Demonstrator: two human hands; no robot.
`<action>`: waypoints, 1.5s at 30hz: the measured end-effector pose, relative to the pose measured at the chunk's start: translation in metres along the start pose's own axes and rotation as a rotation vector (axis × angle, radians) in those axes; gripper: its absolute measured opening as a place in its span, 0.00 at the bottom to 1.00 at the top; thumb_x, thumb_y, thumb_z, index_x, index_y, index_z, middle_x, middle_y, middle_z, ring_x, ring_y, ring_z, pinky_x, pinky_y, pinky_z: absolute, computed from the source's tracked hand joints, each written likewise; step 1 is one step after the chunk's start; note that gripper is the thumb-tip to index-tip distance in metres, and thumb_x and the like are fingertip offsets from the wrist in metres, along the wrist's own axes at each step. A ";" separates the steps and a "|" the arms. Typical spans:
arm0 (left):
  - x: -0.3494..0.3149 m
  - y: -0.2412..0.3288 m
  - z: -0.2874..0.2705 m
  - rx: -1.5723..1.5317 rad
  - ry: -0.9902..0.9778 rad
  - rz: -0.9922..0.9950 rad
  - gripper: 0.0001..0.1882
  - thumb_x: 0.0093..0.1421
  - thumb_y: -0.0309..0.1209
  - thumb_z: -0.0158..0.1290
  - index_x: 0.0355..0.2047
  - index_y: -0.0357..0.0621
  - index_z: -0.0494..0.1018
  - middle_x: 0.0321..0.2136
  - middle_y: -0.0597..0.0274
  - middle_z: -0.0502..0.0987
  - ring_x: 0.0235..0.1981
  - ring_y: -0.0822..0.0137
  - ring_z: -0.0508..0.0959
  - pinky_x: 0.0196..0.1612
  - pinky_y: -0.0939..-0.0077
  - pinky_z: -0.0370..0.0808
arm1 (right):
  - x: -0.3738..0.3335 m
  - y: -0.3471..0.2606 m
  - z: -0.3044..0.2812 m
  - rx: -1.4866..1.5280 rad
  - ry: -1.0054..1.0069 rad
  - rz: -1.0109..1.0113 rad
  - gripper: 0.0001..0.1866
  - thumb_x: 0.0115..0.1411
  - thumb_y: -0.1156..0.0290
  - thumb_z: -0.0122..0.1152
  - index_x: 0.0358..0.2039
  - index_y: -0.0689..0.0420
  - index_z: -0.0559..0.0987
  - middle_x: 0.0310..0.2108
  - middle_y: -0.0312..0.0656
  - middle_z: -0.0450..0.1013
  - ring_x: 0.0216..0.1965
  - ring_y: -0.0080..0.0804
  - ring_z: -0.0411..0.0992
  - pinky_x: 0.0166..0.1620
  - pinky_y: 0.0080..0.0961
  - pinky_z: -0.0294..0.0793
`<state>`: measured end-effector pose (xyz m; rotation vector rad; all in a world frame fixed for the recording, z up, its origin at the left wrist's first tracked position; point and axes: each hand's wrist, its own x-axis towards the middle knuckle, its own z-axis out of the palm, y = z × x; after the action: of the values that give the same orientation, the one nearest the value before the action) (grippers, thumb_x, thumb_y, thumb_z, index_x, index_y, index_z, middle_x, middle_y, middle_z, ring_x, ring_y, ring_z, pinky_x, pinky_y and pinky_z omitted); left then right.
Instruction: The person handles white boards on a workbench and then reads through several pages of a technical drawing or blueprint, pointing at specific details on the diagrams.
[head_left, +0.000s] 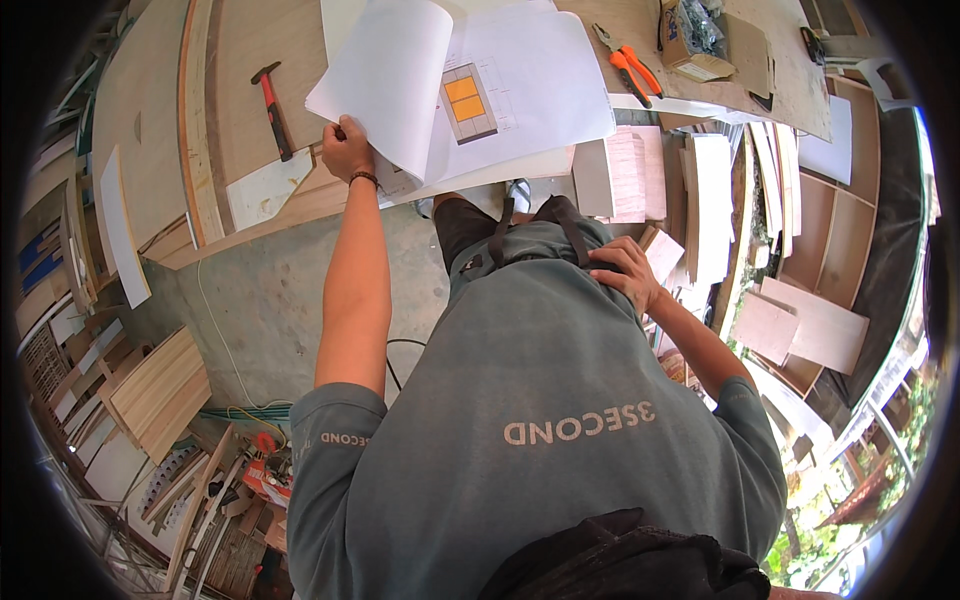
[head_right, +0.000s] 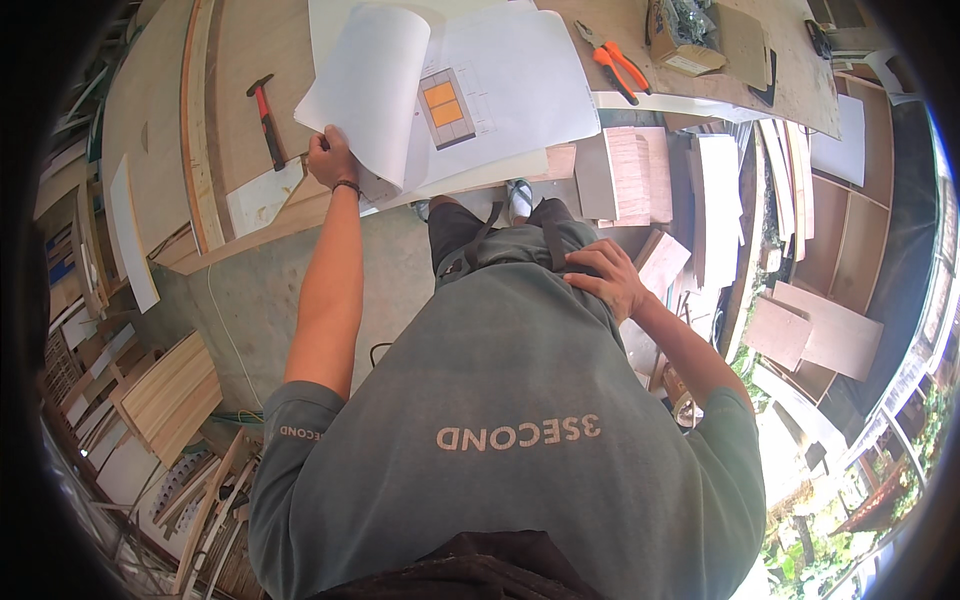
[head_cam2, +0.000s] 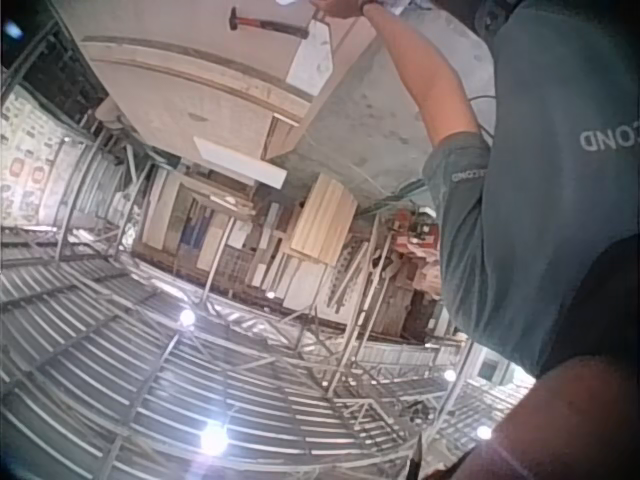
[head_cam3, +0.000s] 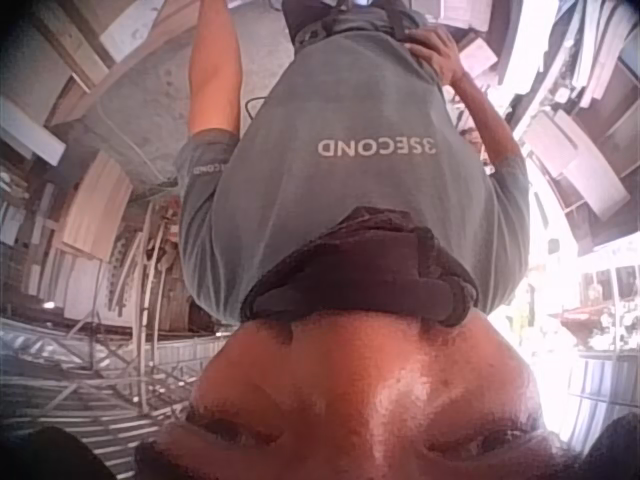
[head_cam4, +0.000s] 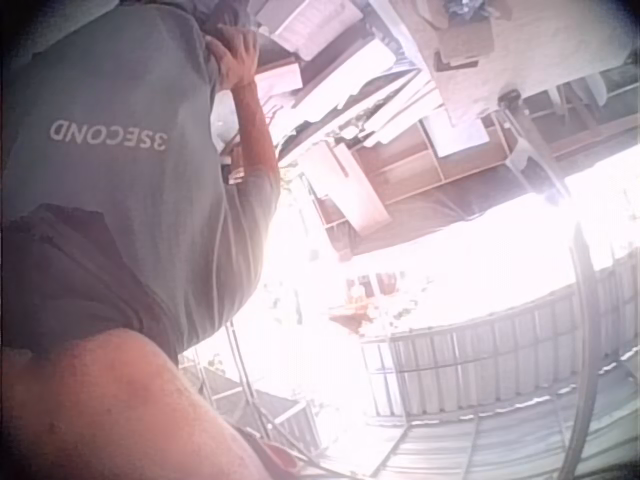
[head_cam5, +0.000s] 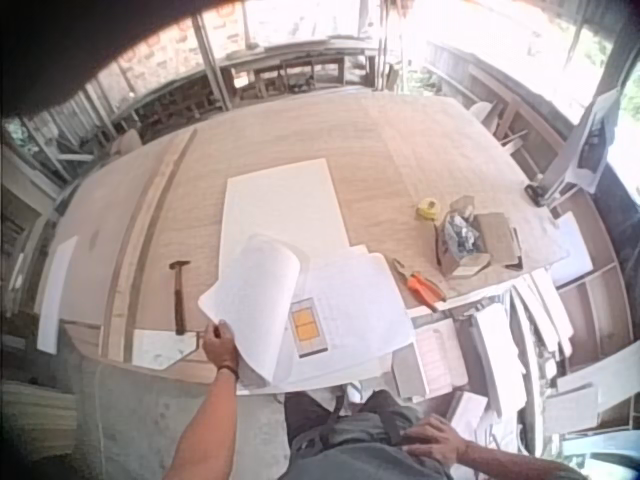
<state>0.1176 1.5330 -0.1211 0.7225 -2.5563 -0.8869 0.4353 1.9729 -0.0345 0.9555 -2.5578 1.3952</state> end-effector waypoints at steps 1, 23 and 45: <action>0.000 0.000 0.000 0.003 -0.001 -0.001 0.23 0.63 0.53 0.54 0.29 0.44 0.80 0.27 0.56 0.85 0.30 0.51 0.84 0.36 0.53 0.79 | 0.000 0.000 0.000 -0.002 0.001 0.000 0.36 0.53 0.41 0.62 0.60 0.44 0.77 0.57 0.48 0.74 0.50 0.51 0.73 0.54 0.49 0.72; 0.001 0.001 0.001 0.015 0.000 -0.012 0.22 0.62 0.52 0.54 0.31 0.45 0.81 0.28 0.57 0.85 0.31 0.52 0.85 0.37 0.54 0.79 | 0.003 0.001 0.000 -0.015 0.004 -0.005 0.35 0.54 0.45 0.62 0.61 0.45 0.77 0.57 0.48 0.74 0.50 0.52 0.73 0.53 0.50 0.73; -0.001 0.005 -0.003 -0.003 -0.009 -0.029 0.22 0.62 0.52 0.55 0.30 0.44 0.80 0.27 0.57 0.85 0.30 0.52 0.84 0.36 0.54 0.79 | 0.006 0.006 0.001 -0.025 -0.006 -0.007 0.36 0.53 0.43 0.62 0.60 0.45 0.78 0.57 0.49 0.74 0.50 0.52 0.73 0.52 0.50 0.73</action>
<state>0.1178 1.5358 -0.1158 0.7587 -2.5573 -0.9054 0.4276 1.9721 -0.0372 0.9651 -2.5675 1.3573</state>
